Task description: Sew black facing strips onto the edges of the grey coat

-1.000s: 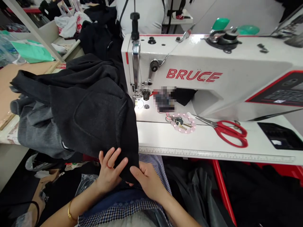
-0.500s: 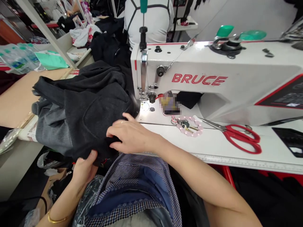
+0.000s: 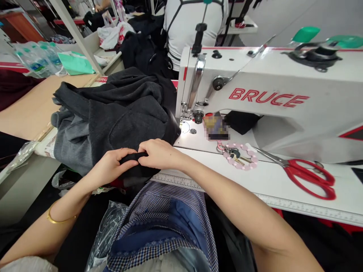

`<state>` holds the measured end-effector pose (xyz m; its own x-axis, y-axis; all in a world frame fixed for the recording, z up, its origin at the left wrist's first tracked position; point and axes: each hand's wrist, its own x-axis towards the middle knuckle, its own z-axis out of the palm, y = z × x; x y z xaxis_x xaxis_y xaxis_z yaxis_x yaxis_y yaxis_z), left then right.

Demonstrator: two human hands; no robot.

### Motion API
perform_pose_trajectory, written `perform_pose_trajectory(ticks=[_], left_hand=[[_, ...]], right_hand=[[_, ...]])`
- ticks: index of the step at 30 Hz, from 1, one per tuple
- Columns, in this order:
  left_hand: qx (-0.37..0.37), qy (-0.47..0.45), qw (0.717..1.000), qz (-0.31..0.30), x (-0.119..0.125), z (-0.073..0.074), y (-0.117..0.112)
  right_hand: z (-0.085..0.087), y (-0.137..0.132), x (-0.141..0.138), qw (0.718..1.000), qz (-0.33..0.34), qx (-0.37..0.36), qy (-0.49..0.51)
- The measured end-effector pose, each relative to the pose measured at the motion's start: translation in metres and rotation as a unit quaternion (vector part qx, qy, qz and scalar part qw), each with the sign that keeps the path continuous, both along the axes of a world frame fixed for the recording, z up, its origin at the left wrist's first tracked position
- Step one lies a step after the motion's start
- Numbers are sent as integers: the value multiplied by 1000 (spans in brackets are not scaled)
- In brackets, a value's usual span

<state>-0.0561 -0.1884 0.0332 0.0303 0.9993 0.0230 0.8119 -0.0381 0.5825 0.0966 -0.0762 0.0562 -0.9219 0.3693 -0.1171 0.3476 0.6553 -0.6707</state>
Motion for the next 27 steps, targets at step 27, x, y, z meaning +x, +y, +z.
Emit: perform_pose_trajectory(ticks=[27], left_hand=[[-78,44,987,-137,7,-25,40]], right_hand=[[-45,-3,9,992,-118,39,-11]])
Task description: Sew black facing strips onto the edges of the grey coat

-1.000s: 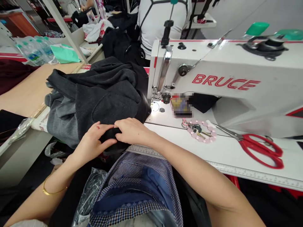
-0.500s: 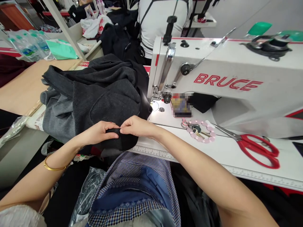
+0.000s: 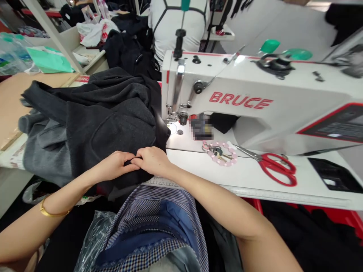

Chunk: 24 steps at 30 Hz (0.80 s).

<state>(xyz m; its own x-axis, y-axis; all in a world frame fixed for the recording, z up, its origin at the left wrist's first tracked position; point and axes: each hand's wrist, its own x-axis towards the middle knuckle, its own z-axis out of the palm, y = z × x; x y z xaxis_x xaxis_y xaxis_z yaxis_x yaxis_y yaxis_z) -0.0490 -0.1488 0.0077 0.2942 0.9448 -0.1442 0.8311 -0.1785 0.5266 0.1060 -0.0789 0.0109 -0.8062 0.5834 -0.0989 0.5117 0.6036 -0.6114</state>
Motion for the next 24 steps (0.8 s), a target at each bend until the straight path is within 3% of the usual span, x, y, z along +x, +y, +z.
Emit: perform_pose_trajectory(ticks=[4,9,16,24], left_hand=[[-28,-60,998,-18,-1,3,5],[-110,-135,984,31,0,7,8],[-127,-107,985,49,1,3,1],[-7,66,997,25,8,15,-25]], right_hand=[[5,3,8,997,33,-37,63],[11,6,14,994,58,44,83],[12,8,20,988,97,114,49],[15,-6,23,976,140,162,47]])
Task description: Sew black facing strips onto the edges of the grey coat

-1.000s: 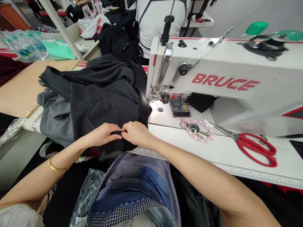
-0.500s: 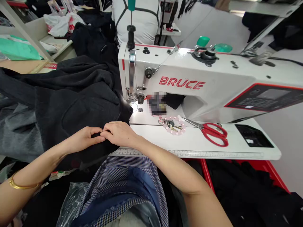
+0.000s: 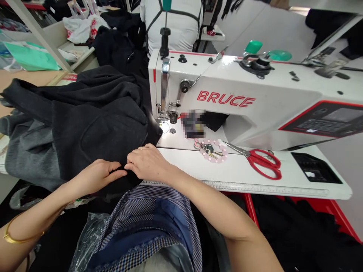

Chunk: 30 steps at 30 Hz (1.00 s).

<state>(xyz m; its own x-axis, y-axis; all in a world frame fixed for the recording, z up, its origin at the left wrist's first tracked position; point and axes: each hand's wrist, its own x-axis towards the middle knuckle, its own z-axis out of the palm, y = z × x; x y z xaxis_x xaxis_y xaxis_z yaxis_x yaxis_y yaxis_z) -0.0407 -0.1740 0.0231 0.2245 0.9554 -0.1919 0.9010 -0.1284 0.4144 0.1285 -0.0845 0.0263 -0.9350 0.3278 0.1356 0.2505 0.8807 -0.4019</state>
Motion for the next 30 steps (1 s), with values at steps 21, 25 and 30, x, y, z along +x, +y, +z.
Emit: perform_pose_trajectory(ticks=[21,25,30], left_hand=[[282,-14,957,-62,117,-66,-85],[137,-176,975,14,120,-89,-88],[-118,-567,754,309,91,-97,-97]], right_hand=[[-62,-83,86,856,-292,-379,196],[-66,-86,70,823,-296,-445,195],[-67,-87,69,716,-243,-605,251]])
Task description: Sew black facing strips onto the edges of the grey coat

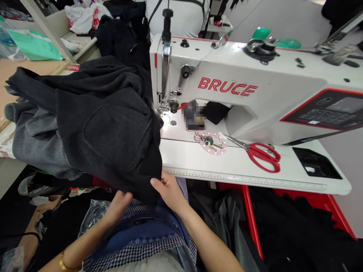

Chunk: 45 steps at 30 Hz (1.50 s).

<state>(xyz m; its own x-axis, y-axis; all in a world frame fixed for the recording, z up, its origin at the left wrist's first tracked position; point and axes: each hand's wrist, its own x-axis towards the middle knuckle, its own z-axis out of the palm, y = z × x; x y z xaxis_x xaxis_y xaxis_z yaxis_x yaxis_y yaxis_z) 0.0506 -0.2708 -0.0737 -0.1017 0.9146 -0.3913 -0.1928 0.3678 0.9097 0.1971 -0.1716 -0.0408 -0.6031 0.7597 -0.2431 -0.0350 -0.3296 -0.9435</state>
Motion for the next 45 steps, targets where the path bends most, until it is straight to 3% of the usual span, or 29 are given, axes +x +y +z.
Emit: perform_pose_trajectory(ticks=[3,5,8,10,13,14,16,19,21,23,26,29,31,34,36,37,39,41,45], left_hand=[[-37,-289,955,58,-19,13,14],[-53,-368,925,78,-28,29,35],[-41,-390,910,132,-41,67,72],[39,-374,904,201,-49,95,88],[139,-333,890,279,-59,120,87],[137,-323,887,301,-60,120,81],[76,-315,881,344,-61,105,64],[-42,-303,859,411,-57,66,38],[-64,-273,853,440,-54,43,23],[-46,-220,863,452,-51,29,11],[-15,-133,879,459,-53,20,-5],[62,42,865,496,-58,17,-20],[186,245,832,462,-56,14,-29],[371,490,753,235,-43,7,-41],[408,559,718,80,-29,1,-44],[407,574,710,32,-21,-1,-43],[403,592,698,7,-9,-5,-38],[400,605,688,28,-3,-3,-29],[415,563,715,9,-14,21,-4]], right_hand=[[5,-4,-3,994,3,-89,65],[13,-4,-11,988,10,-132,84],[29,3,-31,979,19,-166,116],[39,11,-44,979,22,-134,154],[39,16,-52,980,31,-57,189],[34,15,-51,981,32,-48,188],[17,8,-46,983,24,-67,169],[-14,-9,-34,981,0,-145,127],[-27,-17,-26,978,-17,-181,105],[-32,-21,-20,977,-33,-189,89],[-29,-22,-15,982,-41,-169,76],[-24,-24,-13,986,-45,-140,73],[-20,-27,-13,988,-56,-129,66],[-11,-30,-14,986,-53,-145,58],[-3,-32,-15,984,-37,-160,64],[2,-33,-15,984,-29,-160,67],[10,-33,-15,986,-12,-146,73],[17,-32,-13,990,12,-116,76],[34,-18,-9,995,95,25,35]])
